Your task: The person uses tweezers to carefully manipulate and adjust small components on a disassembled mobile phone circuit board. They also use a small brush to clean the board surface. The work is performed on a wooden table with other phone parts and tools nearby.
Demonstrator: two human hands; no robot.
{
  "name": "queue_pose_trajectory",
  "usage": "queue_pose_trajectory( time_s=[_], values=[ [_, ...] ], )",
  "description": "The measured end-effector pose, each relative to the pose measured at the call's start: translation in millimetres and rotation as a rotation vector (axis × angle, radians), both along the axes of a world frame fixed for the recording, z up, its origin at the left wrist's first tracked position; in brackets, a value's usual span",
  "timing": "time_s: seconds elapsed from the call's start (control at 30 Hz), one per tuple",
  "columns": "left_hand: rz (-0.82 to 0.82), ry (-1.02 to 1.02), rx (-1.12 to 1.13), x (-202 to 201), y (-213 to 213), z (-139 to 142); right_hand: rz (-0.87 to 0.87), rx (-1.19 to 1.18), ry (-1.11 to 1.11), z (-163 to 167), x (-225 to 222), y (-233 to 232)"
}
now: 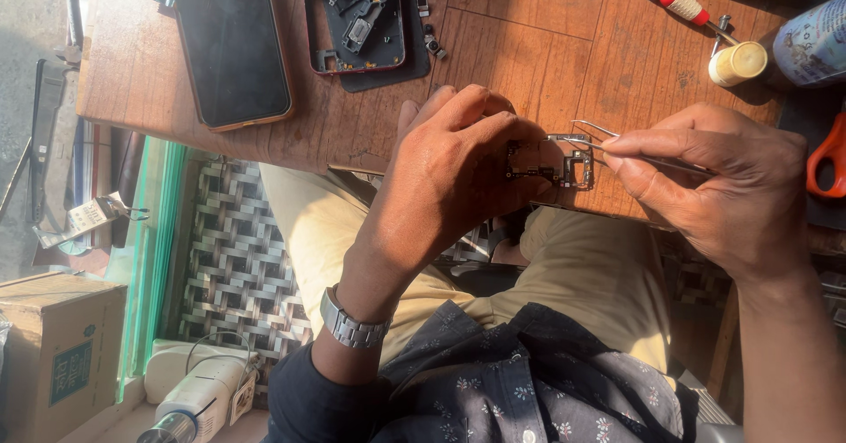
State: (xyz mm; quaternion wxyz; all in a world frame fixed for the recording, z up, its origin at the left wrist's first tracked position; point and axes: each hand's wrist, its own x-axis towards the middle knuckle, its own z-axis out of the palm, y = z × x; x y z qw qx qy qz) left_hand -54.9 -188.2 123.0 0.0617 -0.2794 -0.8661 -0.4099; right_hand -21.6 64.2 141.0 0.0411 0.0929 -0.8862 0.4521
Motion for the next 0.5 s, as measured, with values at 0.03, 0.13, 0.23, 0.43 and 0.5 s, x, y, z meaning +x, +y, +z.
queue_pose_trajectory(
  time_s=[0.03,0.13,0.23,0.43,0.5],
  values=[
    [-0.006,0.002,0.018,0.6,-0.2,0.6,0.007,0.002,0.009,-0.7,-0.6,0.4],
    [-0.023,-0.004,0.057,-1.5,-0.4,1.8,0.053,0.005,0.054,-0.6,-2.8,2.5],
    [-0.029,-0.007,0.078,-3.0,-0.4,4.7,0.022,-0.003,0.014,2.4,-3.0,1.9],
    [-0.029,-0.004,0.067,-2.7,-4.2,14.4,0.039,-0.021,0.012,10.7,-4.7,-1.7],
    [-0.031,0.002,0.067,-3.0,-5.3,16.2,0.041,-0.026,0.005,11.5,-5.3,-1.8]
  ],
)
